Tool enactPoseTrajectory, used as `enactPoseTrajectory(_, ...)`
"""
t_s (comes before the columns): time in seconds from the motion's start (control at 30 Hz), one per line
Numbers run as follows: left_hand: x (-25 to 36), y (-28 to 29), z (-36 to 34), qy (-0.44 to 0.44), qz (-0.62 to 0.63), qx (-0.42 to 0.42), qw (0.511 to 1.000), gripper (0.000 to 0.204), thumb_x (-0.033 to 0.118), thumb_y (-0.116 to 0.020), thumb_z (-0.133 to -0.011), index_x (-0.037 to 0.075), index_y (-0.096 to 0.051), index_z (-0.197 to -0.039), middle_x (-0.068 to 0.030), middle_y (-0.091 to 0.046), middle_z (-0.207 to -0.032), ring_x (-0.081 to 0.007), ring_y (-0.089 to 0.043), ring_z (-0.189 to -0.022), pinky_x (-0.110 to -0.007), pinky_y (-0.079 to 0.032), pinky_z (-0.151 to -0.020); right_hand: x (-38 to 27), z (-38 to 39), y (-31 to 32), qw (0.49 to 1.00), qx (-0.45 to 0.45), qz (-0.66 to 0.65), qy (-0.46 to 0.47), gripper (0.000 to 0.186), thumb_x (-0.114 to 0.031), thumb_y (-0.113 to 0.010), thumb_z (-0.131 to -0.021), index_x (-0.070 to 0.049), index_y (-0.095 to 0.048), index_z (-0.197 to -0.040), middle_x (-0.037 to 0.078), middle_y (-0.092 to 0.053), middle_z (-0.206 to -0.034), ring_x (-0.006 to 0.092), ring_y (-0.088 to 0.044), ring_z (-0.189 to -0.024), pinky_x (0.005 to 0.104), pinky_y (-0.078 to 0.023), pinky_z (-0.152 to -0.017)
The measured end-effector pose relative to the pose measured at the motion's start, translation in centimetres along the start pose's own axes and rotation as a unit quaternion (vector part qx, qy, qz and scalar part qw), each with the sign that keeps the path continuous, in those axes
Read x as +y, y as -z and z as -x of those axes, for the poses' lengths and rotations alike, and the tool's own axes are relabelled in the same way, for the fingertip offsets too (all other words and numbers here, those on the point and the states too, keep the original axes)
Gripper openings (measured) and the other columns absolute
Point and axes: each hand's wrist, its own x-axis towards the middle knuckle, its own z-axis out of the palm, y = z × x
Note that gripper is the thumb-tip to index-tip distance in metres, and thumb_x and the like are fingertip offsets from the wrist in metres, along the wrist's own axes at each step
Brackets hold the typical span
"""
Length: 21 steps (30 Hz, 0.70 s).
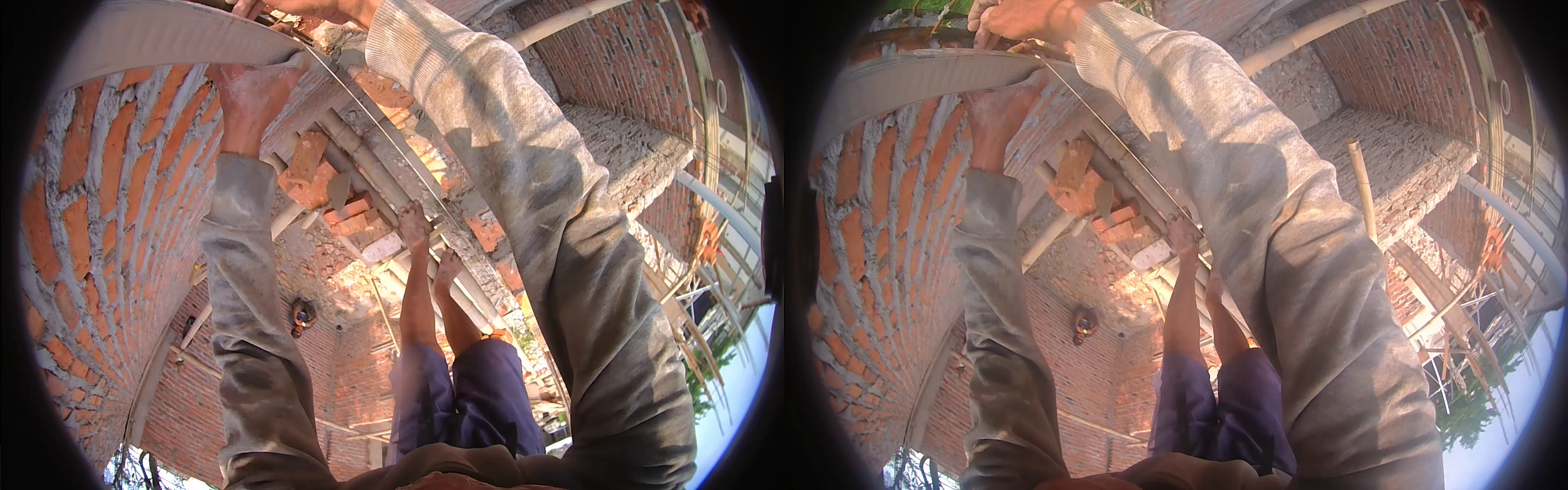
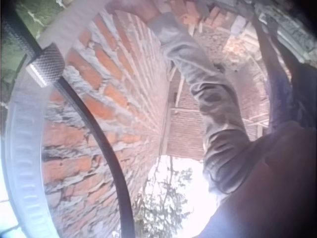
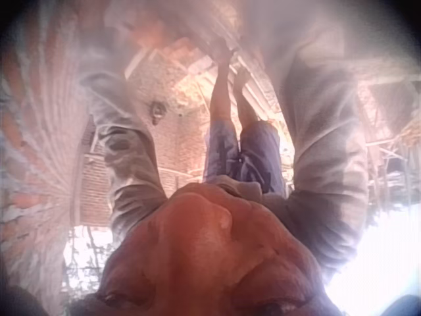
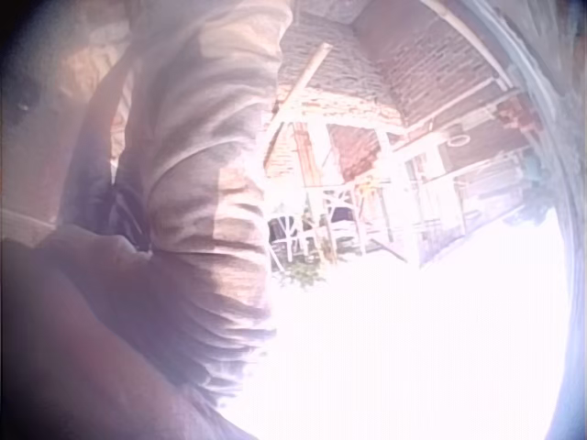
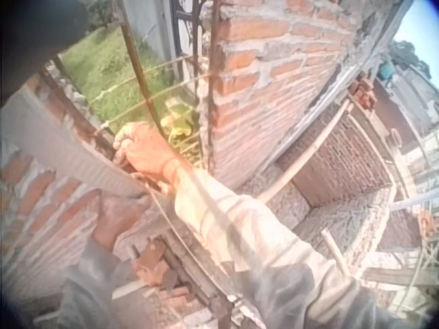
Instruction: The person is laying bricks on a wall using a trowel to apply mortar. They pick up bricks, apply mortar, and place them on the wall, repeating the process.
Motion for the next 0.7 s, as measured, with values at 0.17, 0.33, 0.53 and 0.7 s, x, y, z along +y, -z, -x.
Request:
enactPoseTrajectory(0.17,0.3,0.4,0.3,0.052,0.006,-0.045,0.998,0.041,0.023,-0.089,-0.074,0.0,-0.072,-0.104,-0.0108,-0.074,-0.099,-0.0267,-0.069,-0.093,-0.042,-0.053,-0.089,1.5,-0.6,0.1,0.999,-0.021,-0.027,0.023,0.019,-0.002,-0.053,-0.091,0.004,-0.07,-0.095,0.014,-0.075,-0.079,0.0179,-0.071,-0.07,0.0311,-0.057,-0.063)
enactPoseTrajectory(0.33,0.5,0.4,1.5,0.043,-0.049,-0.05,0.997,0.036,0.021,-0.087,-0.073,0.005,-0.075,-0.103,-0.0114,-0.074,-0.09,-0.0299,-0.072,-0.086,-0.041,-0.056,-0.083,0.9,1.2,-0.1,0.989,-0.019,0.127,0.079,0.02,-0.012,-0.061,-0.09,0.003,-0.073,-0.086,0.014,-0.074,-0.076,0.0198,-0.071,-0.071,0.0359,-0.057,-0.068)
enactPoseTrajectory(0.53,0.2,0.3,2.2,0.099,-0.09,-0.108,0.985,0.03,0.022,-0.089,-0.075,0.006,-0.078,-0.098,-0.0102,-0.073,-0.089,-0.0308,-0.069,-0.089,-0.043,-0.055,-0.085,0.5,4.4,1.1,0.952,0.151,0.267,0.0,0.022,-0.02,-0.065,-0.09,0.0,-0.074,-0.089,0.017,-0.075,-0.082,0.0322,-0.07,-0.075,0.041,-0.054,-0.07)
enactPoseTrajectory(0.7,-0.6,0.5,1.9,0.06,-0.138,-0.126,0.981,0.032,0.022,-0.087,-0.079,0.005,-0.079,-0.105,-0.0178,-0.078,-0.104,-0.0365,-0.073,-0.098,-0.044,-0.057,-0.09,2.1,12.0,0.3,0.895,0.119,0.426,-0.059,0.025,-0.016,-0.062,-0.091,0.004,-0.072,-0.104,0.022,-0.074,-0.09,0.0342,-0.072,-0.078,0.044,-0.056,-0.072)
